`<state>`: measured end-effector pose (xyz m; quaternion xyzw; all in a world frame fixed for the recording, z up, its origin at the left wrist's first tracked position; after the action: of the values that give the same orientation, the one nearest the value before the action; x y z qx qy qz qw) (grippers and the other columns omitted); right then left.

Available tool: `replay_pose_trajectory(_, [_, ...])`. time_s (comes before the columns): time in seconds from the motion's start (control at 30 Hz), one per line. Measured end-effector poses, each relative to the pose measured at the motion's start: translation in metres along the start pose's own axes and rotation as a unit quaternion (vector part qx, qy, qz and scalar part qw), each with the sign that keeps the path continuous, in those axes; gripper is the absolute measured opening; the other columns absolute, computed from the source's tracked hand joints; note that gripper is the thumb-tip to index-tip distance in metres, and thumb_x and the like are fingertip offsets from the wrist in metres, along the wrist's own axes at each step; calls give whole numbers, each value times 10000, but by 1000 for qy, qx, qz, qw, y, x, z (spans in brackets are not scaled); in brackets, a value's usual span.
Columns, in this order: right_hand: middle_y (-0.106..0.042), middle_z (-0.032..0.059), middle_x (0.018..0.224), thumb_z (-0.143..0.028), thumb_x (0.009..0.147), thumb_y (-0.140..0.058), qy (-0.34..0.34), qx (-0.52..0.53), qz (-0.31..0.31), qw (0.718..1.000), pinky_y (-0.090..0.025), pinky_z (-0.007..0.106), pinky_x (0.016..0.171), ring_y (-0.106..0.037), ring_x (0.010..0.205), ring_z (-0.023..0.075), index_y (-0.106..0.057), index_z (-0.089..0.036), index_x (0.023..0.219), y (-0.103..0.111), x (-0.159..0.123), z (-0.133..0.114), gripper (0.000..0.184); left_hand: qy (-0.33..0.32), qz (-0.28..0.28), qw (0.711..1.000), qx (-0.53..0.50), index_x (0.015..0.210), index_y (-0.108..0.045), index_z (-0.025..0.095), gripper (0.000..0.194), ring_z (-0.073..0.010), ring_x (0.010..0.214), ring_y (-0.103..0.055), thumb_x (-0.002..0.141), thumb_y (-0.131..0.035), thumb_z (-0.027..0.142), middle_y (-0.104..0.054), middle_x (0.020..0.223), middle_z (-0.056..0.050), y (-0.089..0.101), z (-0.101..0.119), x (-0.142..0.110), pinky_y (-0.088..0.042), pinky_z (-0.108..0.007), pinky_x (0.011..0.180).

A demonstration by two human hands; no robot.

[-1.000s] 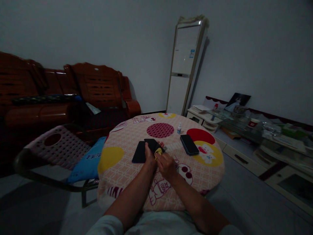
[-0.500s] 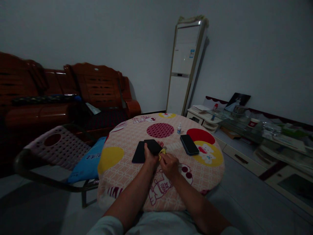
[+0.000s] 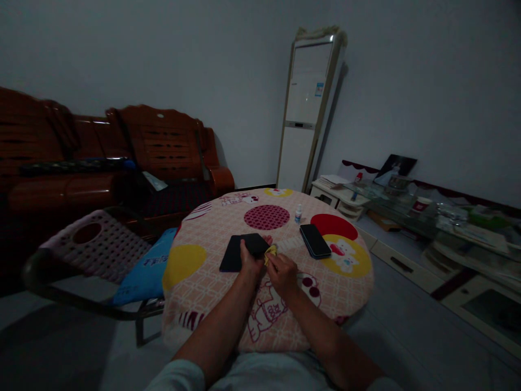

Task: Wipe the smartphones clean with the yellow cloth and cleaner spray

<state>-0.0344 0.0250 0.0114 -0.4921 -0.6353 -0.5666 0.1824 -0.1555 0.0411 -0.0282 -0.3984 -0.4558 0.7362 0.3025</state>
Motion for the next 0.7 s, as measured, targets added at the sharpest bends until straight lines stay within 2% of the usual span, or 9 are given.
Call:
replay_pose_trajectory(0.2, [-619,49,714,-144,889,-465,8,-7,-6,1000,-407,246,630,-557,675,153,-684,-164,1022,0,1,-3,257,-4,-3,1000,19,956,-657,71,570,-279,853,-682,867,-387,565,-688,871,-187,0,1,-2,-556,-383,747])
replay_pose_trajectory(0.4, [-610,54,723,-152,905,-443,37,3,-19,999,-423,259,641,-559,701,167,-671,-158,1055,-4,1,-8,273,13,-12,999,32,905,-664,55,615,-255,777,-688,859,-378,598,-683,821,-183,1,-3,-1,-559,-345,705])
replay_pose_trajectory(0.53, [-612,62,748,-149,907,-433,40,5,-27,999,-433,266,657,-566,724,175,-662,-152,1070,-4,0,-7,281,10,-1,1000,24,898,-664,87,580,-245,729,-681,862,-378,591,-679,777,-147,1,-2,0,-563,-366,681])
replay_pose_trajectory(0.7, [-604,54,728,-130,886,-450,27,-19,-21,999,-421,263,644,-557,698,173,-666,-150,1051,-4,0,-4,272,-5,13,1000,11,871,-655,108,527,-246,762,-680,870,-396,568,-677,793,-138,-1,0,-3,-565,-366,694])
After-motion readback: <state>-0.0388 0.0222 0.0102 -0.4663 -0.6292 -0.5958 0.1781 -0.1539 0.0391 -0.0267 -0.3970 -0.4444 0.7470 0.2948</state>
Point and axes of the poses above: each hand's wrist, its own x-axis towards the middle knuckle, its own y-axis out of the back of the hand, z = x × y, the point moved 5 cm from there along x, towards the middle knuckle
